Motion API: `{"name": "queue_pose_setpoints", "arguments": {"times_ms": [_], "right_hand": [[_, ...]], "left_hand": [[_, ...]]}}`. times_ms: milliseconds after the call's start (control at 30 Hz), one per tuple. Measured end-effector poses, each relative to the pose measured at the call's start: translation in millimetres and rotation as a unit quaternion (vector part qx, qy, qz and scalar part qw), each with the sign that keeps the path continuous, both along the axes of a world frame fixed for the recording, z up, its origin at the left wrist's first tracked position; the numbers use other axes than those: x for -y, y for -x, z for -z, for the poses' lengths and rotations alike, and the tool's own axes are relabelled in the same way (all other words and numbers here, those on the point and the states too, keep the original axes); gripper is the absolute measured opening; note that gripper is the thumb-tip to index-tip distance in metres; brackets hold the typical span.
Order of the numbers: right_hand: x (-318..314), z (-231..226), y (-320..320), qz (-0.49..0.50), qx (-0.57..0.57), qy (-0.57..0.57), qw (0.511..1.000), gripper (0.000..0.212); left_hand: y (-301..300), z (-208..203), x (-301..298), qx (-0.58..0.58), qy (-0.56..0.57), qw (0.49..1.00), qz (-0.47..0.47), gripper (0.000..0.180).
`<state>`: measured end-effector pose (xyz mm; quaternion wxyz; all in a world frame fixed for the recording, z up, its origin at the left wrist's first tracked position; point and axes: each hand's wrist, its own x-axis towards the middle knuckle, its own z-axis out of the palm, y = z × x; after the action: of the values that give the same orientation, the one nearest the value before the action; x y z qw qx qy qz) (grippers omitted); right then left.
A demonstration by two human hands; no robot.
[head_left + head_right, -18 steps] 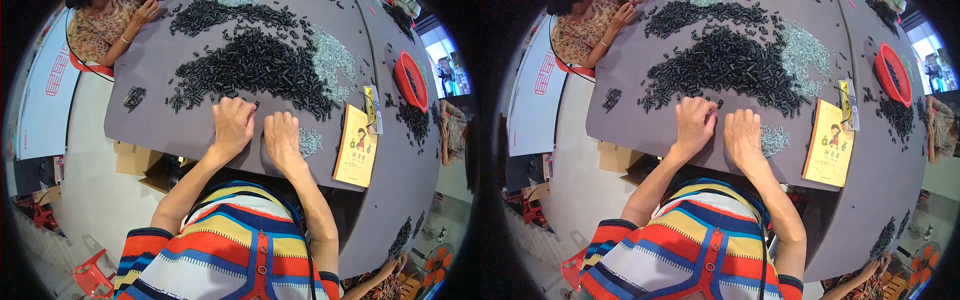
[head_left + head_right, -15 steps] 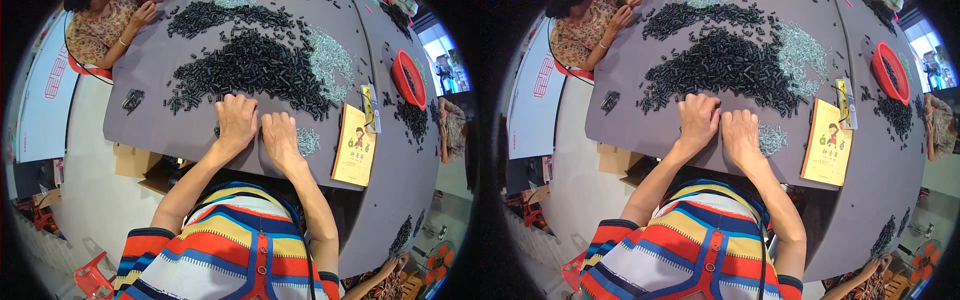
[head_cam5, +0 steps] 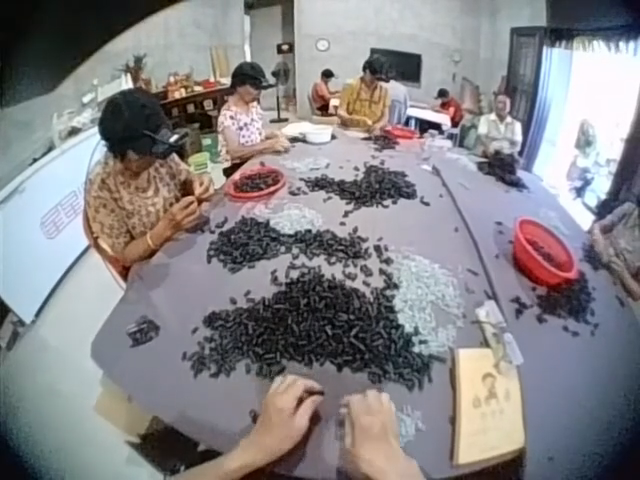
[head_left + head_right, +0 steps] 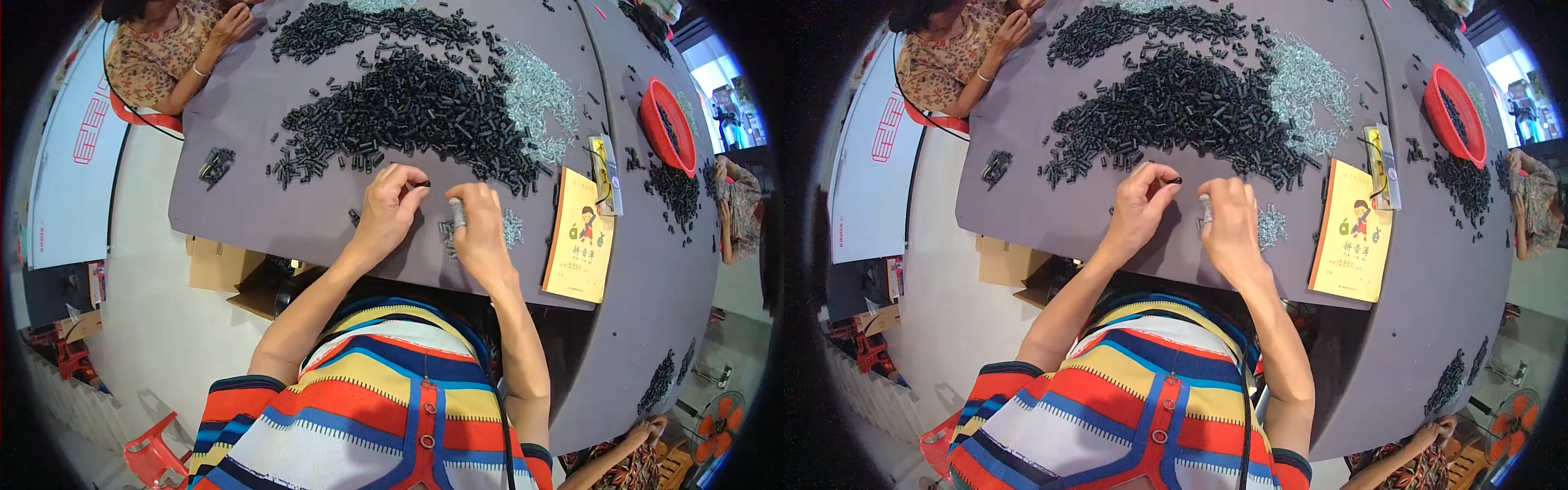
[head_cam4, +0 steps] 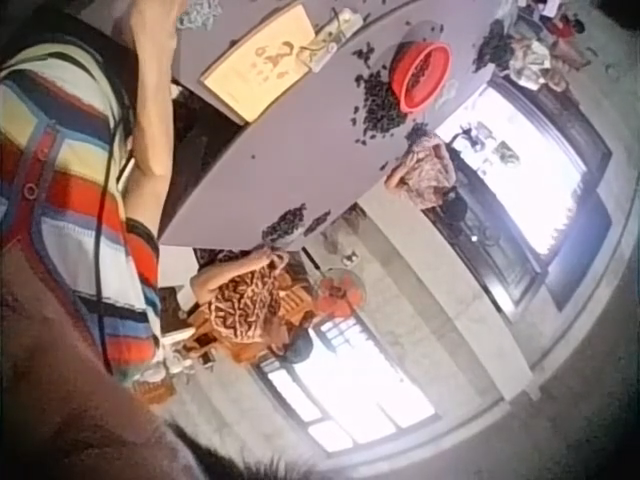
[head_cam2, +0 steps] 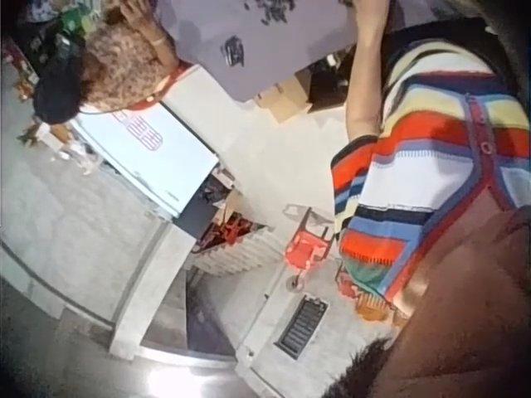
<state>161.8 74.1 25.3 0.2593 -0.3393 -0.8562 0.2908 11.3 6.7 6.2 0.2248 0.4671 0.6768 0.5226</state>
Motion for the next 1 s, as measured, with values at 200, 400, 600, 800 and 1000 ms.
{"name": "queue_pose_setpoints", "arguments": {"times_ms": [200,400,600,800,1000], "right_hand": [[4,-2,2,0.043,-0.146,0.229,0.961,0.036],[11,1,4,0.032,-0.18,0.245,0.952,0.028],[12,10,4,0.019,-0.176,0.234,0.956,0.024],[16,5,2,0.041,-0.157,0.208,0.965,0.023],[18,2,-4,0.026,-0.122,0.144,0.982,0.023]], "left_hand": [[-13,-6,13,0.157,-0.014,0.987,0.016,0.015],[-19,-4,19,0.163,-0.013,0.986,0.02,0.016],[-21,3,20,0.16,-0.03,0.986,0.023,0.017],[-22,4,22,0.17,-0.025,0.985,0.027,0.016],[-25,5,22,0.226,0.0,0.973,0.039,0.014]]}}
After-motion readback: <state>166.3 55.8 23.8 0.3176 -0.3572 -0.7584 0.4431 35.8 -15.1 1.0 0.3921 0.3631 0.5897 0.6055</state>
